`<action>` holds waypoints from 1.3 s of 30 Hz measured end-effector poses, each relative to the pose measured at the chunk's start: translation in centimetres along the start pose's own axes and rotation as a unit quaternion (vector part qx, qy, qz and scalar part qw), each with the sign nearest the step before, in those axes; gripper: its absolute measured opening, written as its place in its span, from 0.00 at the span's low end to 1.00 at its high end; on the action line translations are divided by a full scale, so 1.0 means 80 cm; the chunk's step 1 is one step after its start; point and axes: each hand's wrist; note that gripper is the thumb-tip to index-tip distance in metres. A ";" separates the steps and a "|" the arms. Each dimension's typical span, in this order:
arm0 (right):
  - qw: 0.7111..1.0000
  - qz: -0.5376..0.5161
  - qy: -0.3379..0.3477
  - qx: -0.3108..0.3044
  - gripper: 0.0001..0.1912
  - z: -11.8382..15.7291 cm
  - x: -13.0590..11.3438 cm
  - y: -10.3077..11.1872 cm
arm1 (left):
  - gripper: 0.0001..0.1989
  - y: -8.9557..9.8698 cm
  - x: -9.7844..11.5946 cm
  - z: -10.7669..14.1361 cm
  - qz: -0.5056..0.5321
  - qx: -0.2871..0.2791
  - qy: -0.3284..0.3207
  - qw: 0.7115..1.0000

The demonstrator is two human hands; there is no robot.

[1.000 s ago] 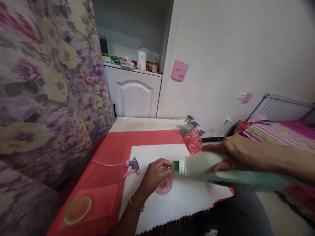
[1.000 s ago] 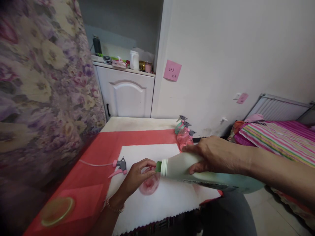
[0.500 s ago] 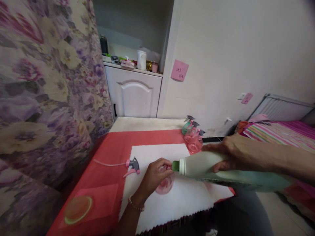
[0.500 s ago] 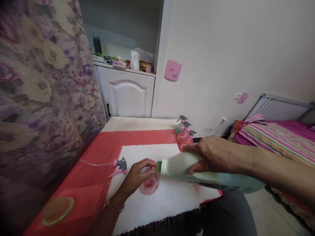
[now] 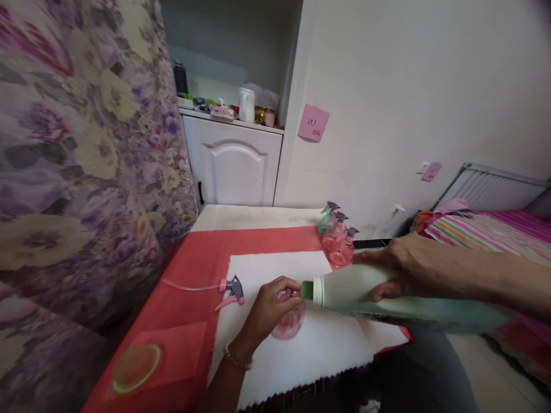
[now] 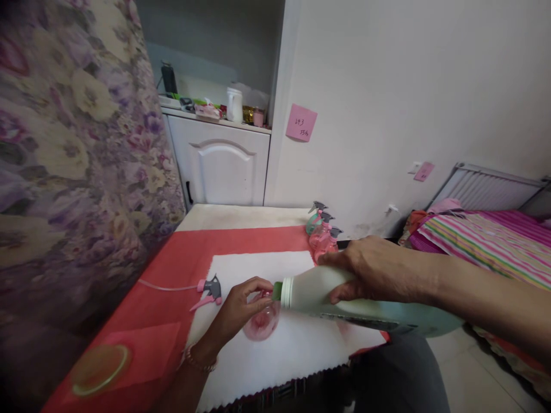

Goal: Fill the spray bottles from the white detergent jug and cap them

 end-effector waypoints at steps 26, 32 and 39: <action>0.999 0.024 0.007 0.025 0.22 0.003 -0.004 0.004 | 0.06 0.002 -0.006 -0.003 -0.001 -0.016 0.002 1.000; 0.999 0.032 0.012 0.028 0.22 0.003 -0.003 0.004 | 0.06 0.000 -0.001 -0.003 0.003 -0.011 -0.001 1.000; 0.999 0.031 0.020 0.040 0.21 0.003 -0.002 0.002 | 0.06 0.001 -0.004 -0.004 0.005 -0.011 -0.008 1.000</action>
Point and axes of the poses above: each hand's wrist, its own z-axis away from the middle knuckle, its own y-axis out of the back of the hand, x = y × z, and after that the axes turned 15 degrees about -y, right-handed
